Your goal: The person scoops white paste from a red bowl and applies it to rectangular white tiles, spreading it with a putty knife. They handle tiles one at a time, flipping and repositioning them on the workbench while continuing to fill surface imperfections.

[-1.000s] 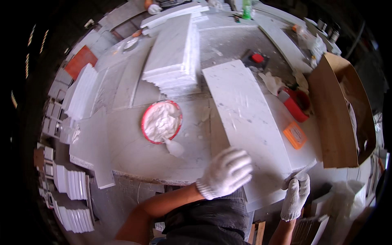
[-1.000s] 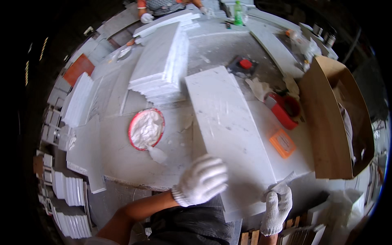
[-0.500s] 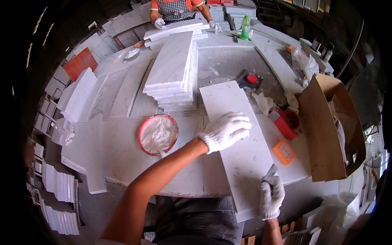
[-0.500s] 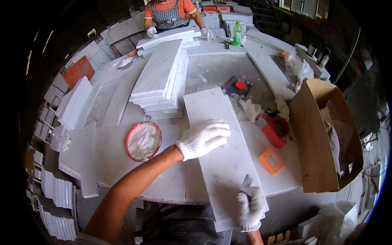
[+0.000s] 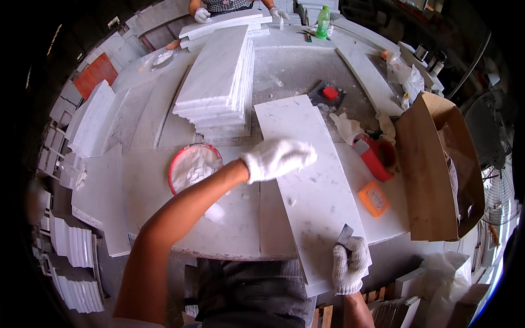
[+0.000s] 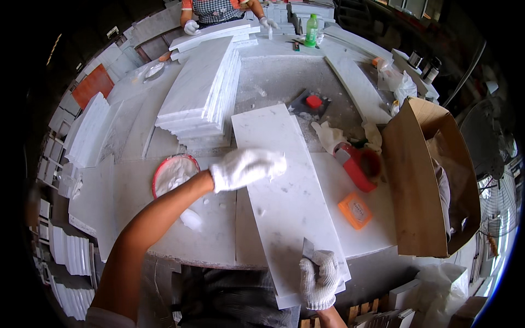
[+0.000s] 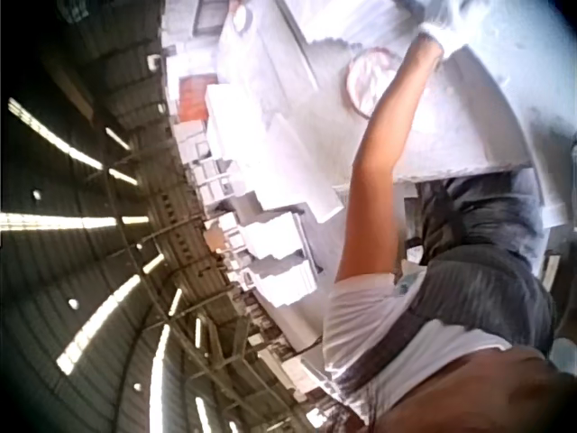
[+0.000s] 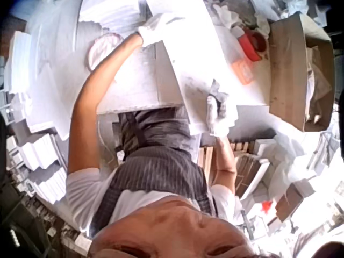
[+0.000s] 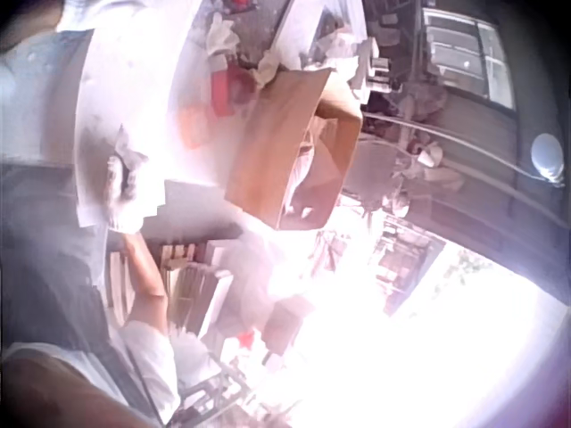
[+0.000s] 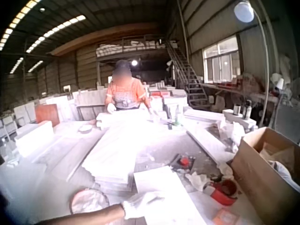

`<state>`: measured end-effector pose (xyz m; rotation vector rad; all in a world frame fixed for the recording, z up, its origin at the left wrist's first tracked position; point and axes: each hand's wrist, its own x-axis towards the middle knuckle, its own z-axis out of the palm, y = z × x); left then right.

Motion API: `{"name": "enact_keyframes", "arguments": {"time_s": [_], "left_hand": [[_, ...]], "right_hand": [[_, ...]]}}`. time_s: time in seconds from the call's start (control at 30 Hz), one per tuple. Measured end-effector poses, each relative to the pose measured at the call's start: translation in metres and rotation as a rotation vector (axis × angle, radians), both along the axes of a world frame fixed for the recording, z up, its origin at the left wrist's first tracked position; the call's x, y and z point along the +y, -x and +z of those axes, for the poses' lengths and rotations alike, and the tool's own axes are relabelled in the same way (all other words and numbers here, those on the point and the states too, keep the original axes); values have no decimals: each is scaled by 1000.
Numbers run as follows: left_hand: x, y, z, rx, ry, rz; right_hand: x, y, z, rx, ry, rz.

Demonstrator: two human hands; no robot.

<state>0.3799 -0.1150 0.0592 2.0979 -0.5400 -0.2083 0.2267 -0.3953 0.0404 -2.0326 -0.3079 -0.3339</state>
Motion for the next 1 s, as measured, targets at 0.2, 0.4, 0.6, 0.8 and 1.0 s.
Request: {"name": "enact_keyframes", "arguments": {"time_s": [0.2, 0.4, 0.6, 0.8, 1.0], "left_hand": [[-2, -41, -30, -328, -136, 59], [-1, 12, -26, -224, -51, -152], [-1, -4, -28, -36, 585, 367], [-55, -2, -28, 189, 647, 514], [-49, -46, -37, 219, 700, 219]], "right_hand": [[5, -2, -3, -7, -12, 21], [-1, 0, -6, -32, 26, 17], [-4, 1, -6, 11, 39, 71], [2, 1, -5, -2, 18, -10], [-1, 1, -5, 25, 25, 4]]}}
